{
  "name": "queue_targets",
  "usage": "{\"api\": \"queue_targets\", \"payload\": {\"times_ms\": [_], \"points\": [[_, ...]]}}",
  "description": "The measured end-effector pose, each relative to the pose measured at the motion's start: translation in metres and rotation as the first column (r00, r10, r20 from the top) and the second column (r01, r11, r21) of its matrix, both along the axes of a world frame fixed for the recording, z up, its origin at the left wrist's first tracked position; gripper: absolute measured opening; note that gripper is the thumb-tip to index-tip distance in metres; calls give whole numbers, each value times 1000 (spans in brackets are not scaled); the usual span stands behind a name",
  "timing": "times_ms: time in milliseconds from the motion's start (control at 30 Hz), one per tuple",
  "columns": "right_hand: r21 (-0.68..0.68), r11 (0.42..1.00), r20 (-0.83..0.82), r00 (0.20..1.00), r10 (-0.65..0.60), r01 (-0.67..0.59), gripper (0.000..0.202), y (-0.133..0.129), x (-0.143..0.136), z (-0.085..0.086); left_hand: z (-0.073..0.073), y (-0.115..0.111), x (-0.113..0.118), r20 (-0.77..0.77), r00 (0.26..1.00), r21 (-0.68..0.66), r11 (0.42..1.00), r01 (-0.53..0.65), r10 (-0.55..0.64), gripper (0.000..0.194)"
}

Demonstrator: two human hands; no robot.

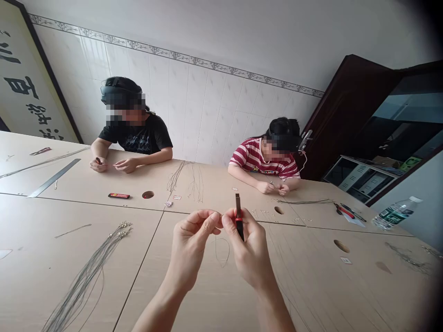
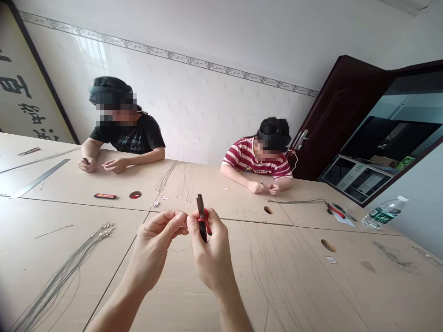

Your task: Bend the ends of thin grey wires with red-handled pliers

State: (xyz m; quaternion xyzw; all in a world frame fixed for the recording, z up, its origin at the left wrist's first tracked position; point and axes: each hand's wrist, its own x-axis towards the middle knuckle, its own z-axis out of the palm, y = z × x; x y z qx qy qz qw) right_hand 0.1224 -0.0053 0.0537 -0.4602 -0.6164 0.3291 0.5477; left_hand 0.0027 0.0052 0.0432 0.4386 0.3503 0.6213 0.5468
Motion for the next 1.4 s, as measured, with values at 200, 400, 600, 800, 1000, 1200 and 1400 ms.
{"api": "queue_targets", "payload": {"times_ms": [200,400,600,800,1000,1200,1400], "points": [[-16,1000,-51,999,-19,18,24,0,6,-6,-6,1,6,-38,998,-32,998,46,-48,24],[-91,995,-82,995,-48,41,27,-3,8,-1,-3,1,3,-65,992,-15,994,105,-105,17],[-141,989,-66,997,-50,40,28,-6,11,3,-4,3,3,-43,990,-14,991,136,-137,10],[-163,986,-52,998,-46,37,29,-7,14,3,-6,3,5,-63,988,-20,989,143,-144,12],[-145,989,-50,998,-45,37,29,-7,15,3,-3,2,6,-57,988,-18,989,144,-145,11],[-152,988,-32,999,-41,35,28,-7,16,3,-4,2,6,-70,987,-5,990,143,-143,12],[-153,987,-64,997,-52,42,28,-8,15,4,-5,2,6,-82,987,3,990,142,-141,13]]}}
